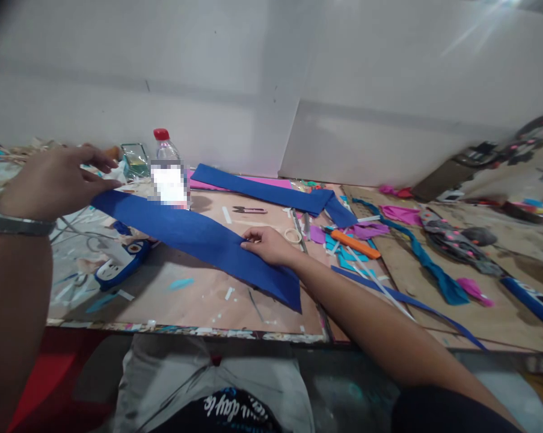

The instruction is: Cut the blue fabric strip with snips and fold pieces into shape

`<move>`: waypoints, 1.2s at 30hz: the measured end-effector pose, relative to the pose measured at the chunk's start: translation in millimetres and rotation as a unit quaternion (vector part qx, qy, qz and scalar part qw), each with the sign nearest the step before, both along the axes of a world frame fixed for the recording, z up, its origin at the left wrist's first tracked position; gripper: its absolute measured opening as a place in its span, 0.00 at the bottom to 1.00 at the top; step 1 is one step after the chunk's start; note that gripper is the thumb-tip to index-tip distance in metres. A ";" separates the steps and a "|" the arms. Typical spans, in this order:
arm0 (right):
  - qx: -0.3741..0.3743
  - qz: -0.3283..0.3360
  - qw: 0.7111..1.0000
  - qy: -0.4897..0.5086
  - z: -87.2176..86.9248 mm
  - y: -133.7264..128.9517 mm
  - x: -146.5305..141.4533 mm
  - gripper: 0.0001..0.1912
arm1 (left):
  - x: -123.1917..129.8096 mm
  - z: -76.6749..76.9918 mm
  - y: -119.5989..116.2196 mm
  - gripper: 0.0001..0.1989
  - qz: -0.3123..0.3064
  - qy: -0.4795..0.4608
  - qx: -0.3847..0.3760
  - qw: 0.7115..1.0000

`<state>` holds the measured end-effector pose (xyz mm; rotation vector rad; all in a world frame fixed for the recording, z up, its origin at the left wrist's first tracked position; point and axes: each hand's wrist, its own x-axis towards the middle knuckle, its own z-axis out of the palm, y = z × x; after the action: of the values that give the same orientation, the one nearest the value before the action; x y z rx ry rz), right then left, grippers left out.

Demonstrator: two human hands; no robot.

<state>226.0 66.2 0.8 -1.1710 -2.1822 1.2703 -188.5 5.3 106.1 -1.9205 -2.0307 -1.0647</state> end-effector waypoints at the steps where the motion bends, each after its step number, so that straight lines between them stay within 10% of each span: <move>1: 0.024 0.005 1.000 -0.013 -1.2 0.5 -1.6 0.14 | 3.2 0.4 -0.6 0.11 -0.018 0.017 0.005 1.000; 8: 0.179 0.016 0.974 -0.138 -2.2 4.3 -12.1 0.07 | 107.4 12.9 -36.1 0.18 -0.082 0.201 -0.046 0.975; 15: 0.251 0.028 0.949 -0.187 2.6 16.6 1.4 0.09 | 209.8 -46.9 -51.4 0.17 -0.338 0.265 -0.114 0.896; 24: 0.124 0.018 0.987 -0.097 -0.8 30.8 23.7 0.18 | 223.2 -104.5 -24.9 0.37 -0.332 0.289 -0.185 0.879; 36: 0.156 0.027 0.985 -0.072 -14.7 24.5 50.4 0.10 | 213.9 -96.8 -39.2 0.34 -0.296 0.306 -0.200 0.882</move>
<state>276.4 90.8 -13.9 -1.1091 -2.4226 0.8420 25.5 -33.9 9.3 -2.7230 -1.3952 -0.0124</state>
